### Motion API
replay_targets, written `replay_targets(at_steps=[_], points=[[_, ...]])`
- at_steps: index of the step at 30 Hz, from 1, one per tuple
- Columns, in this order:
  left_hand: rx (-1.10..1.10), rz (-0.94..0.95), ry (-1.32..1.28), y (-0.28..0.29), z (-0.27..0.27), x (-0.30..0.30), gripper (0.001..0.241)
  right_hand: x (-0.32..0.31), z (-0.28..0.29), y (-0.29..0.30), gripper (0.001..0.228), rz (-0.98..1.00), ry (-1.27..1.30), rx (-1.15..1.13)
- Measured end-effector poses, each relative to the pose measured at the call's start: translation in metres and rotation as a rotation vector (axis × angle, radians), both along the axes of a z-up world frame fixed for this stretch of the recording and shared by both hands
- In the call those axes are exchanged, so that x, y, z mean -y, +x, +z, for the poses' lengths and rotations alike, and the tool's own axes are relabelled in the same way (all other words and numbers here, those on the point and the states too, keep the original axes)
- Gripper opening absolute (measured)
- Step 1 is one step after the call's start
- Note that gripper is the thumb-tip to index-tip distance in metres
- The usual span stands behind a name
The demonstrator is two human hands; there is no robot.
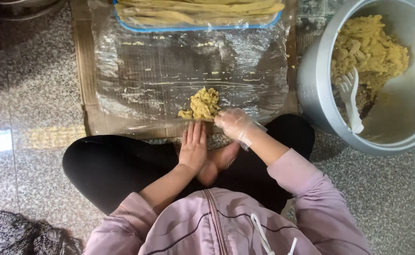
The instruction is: Scoop food paste onto plastic wrap and roll it into long, thin cylinders.
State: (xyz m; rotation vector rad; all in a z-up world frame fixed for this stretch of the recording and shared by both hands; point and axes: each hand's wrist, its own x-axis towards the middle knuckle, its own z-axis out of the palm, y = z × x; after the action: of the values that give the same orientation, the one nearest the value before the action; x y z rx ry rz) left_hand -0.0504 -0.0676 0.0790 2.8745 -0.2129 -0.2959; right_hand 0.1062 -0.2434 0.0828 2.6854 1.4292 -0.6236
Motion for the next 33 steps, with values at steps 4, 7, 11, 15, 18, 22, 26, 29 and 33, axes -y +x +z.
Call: replay_targets(at_steps=[4,7,11,15,18,22,26,29,33], points=[[0.026,0.040,0.057,0.019,-0.013,0.009,0.074,-0.007,0.050,0.022,0.016,-0.184,0.018,-0.212],[0.038,0.027,0.173,0.037,-0.019,0.010,0.072,-0.002,0.007,0.041,0.013,-0.149,0.061,-0.107],[0.042,0.027,0.201,0.052,-0.011,0.014,0.073,-0.001,0.002,0.054,0.010,-0.163,0.074,0.020],[0.148,0.207,0.130,0.069,0.014,0.000,0.077,-0.005,0.036,0.060,0.017,-0.229,0.054,-0.055],[0.197,0.346,0.116,0.081,-0.001,-0.044,0.071,-0.001,0.031,0.058,0.020,-0.252,0.031,-0.129],[0.279,0.215,0.060,0.082,-0.011,-0.081,0.025,0.006,0.020,0.057,0.016,-0.240,-0.006,-0.186],[0.545,0.289,0.174,0.109,0.012,-0.063,0.016,-0.007,0.021,0.068,0.019,-0.406,0.163,-0.075],[0.704,-0.014,-0.120,0.114,-0.001,-0.028,0.014,-0.015,0.017,0.083,0.025,-0.443,0.182,-0.008],[0.666,-0.050,0.054,0.131,-0.023,-0.007,0.051,-0.024,0.008,0.102,0.020,-0.459,0.077,0.092]])
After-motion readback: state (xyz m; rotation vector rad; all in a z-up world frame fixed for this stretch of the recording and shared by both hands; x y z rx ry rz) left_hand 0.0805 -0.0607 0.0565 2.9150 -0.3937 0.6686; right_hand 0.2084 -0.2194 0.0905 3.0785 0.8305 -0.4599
